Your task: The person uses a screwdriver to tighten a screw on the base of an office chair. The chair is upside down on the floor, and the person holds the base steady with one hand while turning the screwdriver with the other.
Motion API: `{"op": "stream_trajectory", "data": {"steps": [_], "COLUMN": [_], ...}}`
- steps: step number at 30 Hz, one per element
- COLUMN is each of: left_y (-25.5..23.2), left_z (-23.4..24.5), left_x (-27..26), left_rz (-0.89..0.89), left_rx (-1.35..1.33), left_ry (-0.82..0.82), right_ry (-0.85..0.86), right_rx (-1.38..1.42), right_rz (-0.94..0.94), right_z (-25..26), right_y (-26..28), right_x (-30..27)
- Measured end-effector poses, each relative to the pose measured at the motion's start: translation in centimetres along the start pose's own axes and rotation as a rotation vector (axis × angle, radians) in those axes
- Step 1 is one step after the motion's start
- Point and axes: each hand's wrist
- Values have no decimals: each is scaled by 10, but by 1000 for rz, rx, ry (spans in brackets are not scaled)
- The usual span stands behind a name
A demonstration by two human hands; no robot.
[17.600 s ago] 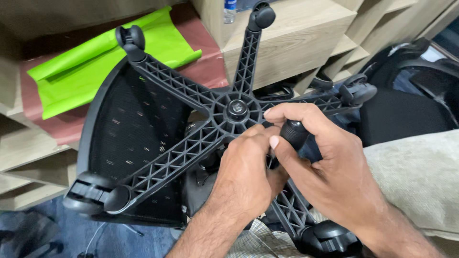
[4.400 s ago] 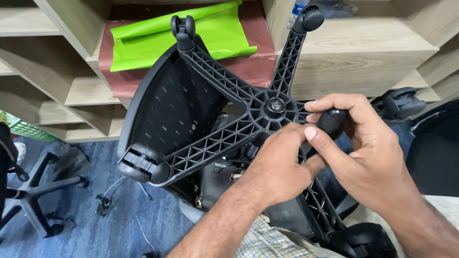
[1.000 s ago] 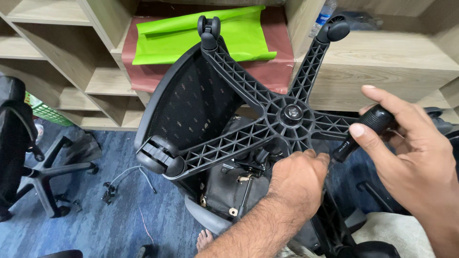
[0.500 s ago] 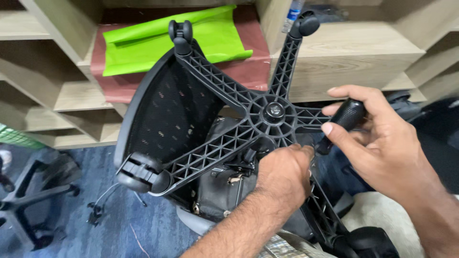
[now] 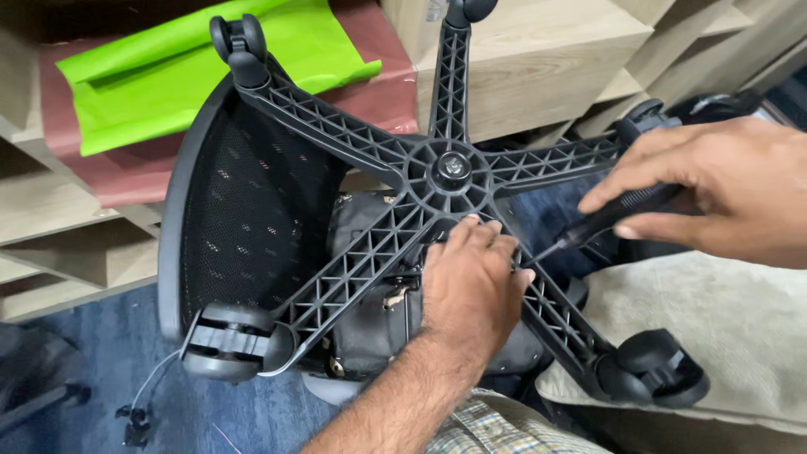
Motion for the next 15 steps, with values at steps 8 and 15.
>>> {"op": "stream_trajectory", "data": {"steps": [8, 15], "left_y": [6, 7], "left_z": [7, 16], "left_x": [-12, -3], "left_rz": [-97, -113], "left_rx": [89, 106], "left_ry": [289, 330], "right_ry": [323, 164], "right_rx": [-422, -117], "right_rz": [-516, -281], "right_z": [3, 18], "right_y": [21, 28], "right_x": [5, -1]}}
Point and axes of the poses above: each hand's wrist, its own x-axis towards the middle knuckle, its own z-axis out of the back of the hand, y = z × x, and after that the axes turned 9 degrees about -z, right-handed
